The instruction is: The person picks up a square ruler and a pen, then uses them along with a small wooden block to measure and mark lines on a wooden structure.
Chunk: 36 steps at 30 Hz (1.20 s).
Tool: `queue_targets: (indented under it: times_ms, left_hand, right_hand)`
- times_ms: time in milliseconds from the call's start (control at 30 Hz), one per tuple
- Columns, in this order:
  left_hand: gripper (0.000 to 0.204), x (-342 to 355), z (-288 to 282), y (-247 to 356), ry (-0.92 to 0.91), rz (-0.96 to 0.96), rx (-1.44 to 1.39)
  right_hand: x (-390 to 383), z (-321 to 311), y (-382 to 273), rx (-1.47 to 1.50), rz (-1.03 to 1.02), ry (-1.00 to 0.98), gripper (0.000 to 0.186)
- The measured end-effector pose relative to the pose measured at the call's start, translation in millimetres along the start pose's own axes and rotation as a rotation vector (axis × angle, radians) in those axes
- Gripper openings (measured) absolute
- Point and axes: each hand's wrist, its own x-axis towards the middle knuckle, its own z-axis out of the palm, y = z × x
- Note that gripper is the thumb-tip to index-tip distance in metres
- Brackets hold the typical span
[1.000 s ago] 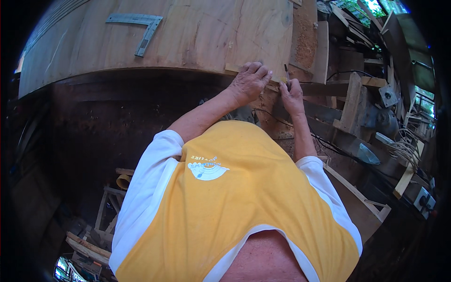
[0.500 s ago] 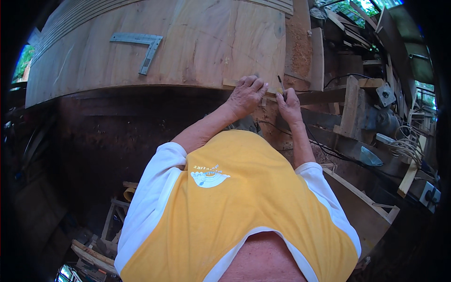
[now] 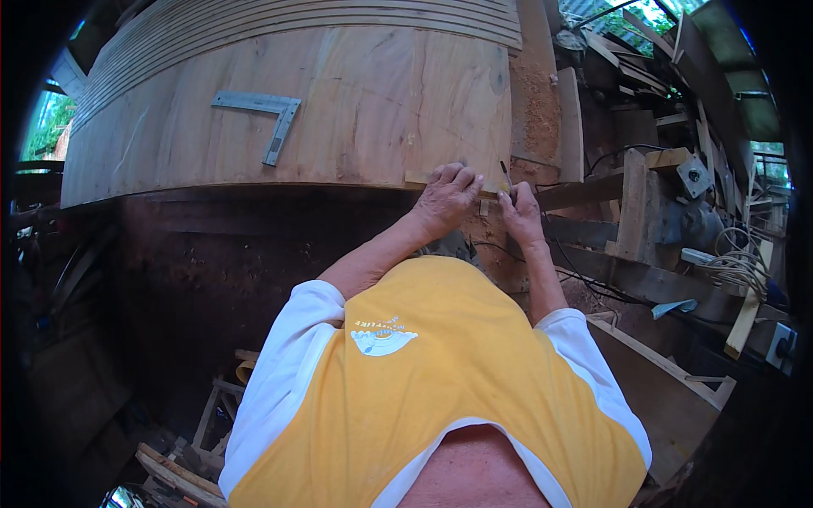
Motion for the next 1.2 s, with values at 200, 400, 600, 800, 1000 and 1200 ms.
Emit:
queue_targets:
  times_ms: [200, 400, 600, 800, 1000, 1200]
  left_hand:
    - [0.046, -1.0, 1.4, -0.6, -0.001, -0.006, -0.008]
    - [0.043, 6.8, -2.1, 3.1, -0.025, -0.055, -0.064]
    - [0.032, 13.4, -1.0, 0.0, -0.025, -0.086, -0.047]
    - [0.029, 15.5, 6.2, -3.2, -0.037, -0.089, -0.055]
    - [0.028, 16.0, 9.7, -8.0, 0.012, -0.043, -0.074]
    - [0.028, 13.4, 11.7, -10.6, 0.016, -0.031, -0.099]
  right_hand:
    - [-3.3, 10.6, 4.0, 0.014, -0.062, 0.106, 0.030]
    - [-4.3, 10.2, 3.4, 0.017, -0.030, 0.101, 0.031]
    - [-4.7, 8.3, -1.8, 0.055, 0.016, 0.077, 0.033]
    - [-2.8, 6.3, -7.5, 0.068, 0.052, 0.068, 0.033]
    - [-0.5, 6.1, -1.0, 0.066, 0.068, 0.052, 0.033]
    - [-0.5, 5.2, -0.2, 0.040, 0.062, 0.029, 0.034]
